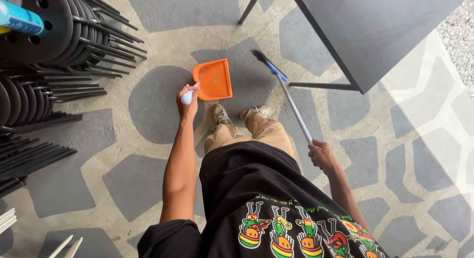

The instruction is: The person sweeps a patterned outdoor patio floor using a broom and dustpan. They gather debris into the dustpan while moving around stacked chairs and a table.

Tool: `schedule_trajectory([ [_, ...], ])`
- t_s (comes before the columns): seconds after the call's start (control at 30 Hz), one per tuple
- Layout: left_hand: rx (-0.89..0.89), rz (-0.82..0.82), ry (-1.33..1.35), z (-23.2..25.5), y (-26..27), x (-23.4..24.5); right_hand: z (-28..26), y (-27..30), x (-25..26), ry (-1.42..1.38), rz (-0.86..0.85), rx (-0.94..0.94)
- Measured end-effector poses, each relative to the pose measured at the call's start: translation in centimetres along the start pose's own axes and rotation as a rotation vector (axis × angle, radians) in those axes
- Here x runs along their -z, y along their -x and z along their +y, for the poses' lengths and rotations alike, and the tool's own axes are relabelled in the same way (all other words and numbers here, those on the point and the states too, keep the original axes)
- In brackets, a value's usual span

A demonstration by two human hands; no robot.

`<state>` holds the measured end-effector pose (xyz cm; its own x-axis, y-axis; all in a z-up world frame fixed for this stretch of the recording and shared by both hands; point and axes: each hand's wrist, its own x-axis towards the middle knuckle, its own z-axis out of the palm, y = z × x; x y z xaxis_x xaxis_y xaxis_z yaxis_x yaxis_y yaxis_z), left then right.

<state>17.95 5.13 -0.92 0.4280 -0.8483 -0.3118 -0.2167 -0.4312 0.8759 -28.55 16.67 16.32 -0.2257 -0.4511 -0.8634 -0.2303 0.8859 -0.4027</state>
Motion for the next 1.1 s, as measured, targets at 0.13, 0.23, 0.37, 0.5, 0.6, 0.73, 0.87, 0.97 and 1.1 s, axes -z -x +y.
schedule_trajectory([
  [0.13,0.042,0.031,-0.077,-2.2,-0.4,0.4,4.6,-6.9,-3.1,0.059,0.034,0.007],
  [0.23,0.082,0.067,-0.097,-2.6,-1.2,-1.2,5.9,-8.3,-5.2,0.094,-0.002,-0.023],
  [0.37,0.129,0.110,-0.112,-4.4,-2.8,-3.4,9.1,-6.6,-5.6,0.264,-0.101,-0.106],
  [0.5,0.073,0.144,-0.140,-5.2,-3.2,-4.2,-2.2,5.4,-6.6,0.256,-0.196,-0.088],
  [0.6,0.057,0.157,-0.021,-5.4,-2.5,-2.5,-2.3,5.4,-4.7,0.084,-0.211,-0.048],
  [0.73,0.035,0.206,0.163,-3.9,0.8,1.8,-2.5,3.3,-1.7,0.152,-0.106,0.017],
  [0.87,0.083,0.288,0.253,-6.1,3.9,6.2,-4.6,-1.6,-0.8,0.315,-0.059,0.117],
  [0.97,0.091,0.358,0.213,-7.7,5.6,9.1,-6.7,-4.6,-2.1,0.416,-0.035,0.190],
  [1.1,0.105,0.453,0.203,-9.5,7.0,10.6,-7.1,-9.8,-5.0,0.660,-0.044,0.292],
])
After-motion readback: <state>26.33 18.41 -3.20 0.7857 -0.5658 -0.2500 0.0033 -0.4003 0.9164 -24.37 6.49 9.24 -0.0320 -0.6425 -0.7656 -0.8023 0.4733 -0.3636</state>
